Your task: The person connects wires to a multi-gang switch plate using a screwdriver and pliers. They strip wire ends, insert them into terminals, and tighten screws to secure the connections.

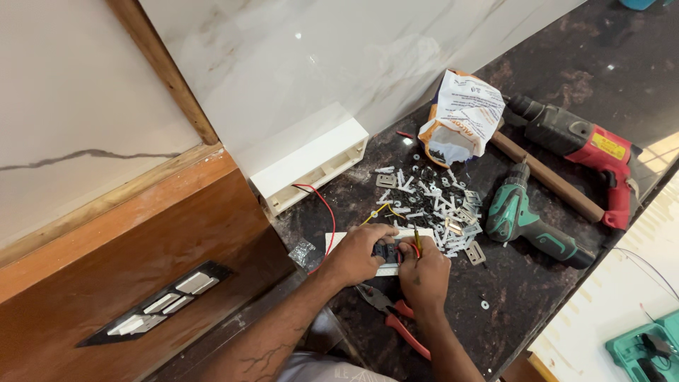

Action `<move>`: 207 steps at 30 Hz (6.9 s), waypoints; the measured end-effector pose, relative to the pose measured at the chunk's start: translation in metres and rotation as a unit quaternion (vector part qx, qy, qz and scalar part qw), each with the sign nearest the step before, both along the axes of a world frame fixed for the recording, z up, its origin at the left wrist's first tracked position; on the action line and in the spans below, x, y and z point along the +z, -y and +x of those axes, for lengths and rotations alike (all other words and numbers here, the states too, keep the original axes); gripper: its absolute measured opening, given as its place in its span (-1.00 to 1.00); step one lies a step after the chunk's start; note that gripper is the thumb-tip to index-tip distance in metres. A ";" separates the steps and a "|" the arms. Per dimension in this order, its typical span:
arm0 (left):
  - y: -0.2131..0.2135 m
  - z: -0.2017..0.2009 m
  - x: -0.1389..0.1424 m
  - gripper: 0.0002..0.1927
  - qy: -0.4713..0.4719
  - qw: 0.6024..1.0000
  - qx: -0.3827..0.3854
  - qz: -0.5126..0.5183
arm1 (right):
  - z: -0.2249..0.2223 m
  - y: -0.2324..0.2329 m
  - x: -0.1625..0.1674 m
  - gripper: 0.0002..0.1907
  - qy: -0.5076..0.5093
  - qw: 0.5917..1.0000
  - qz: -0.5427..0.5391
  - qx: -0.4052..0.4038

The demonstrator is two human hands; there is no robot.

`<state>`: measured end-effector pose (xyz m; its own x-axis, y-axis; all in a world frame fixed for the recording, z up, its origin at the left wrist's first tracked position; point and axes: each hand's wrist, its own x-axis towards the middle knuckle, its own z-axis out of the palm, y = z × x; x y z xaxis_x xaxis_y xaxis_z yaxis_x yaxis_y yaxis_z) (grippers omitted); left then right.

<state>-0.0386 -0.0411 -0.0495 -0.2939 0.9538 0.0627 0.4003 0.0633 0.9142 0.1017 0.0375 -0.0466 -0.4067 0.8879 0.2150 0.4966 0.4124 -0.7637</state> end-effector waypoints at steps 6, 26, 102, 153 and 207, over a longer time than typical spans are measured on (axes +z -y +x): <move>-0.002 0.001 -0.003 -0.50 -0.037 0.998 -0.013 0.043 | 0.015 -0.019 -0.008 -0.68 -0.014 0.962 -0.270 -0.034; -0.030 -0.019 0.015 -0.79 0.093 0.993 -0.070 0.009 | 0.035 -0.028 0.152 -0.79 0.384 0.899 -0.034 0.205; -0.020 -0.027 0.020 -0.58 0.022 0.991 -0.128 0.027 | -0.058 -0.035 0.153 -0.66 0.548 0.765 0.150 0.304; -0.022 -0.025 0.005 -0.64 0.002 0.987 -0.159 -0.037 | -0.060 -0.011 0.145 -0.82 0.555 0.782 0.123 0.257; -0.027 -0.011 0.011 -0.19 0.002 0.992 -0.125 0.009 | -0.060 -0.008 0.161 -0.75 0.594 0.767 0.080 0.227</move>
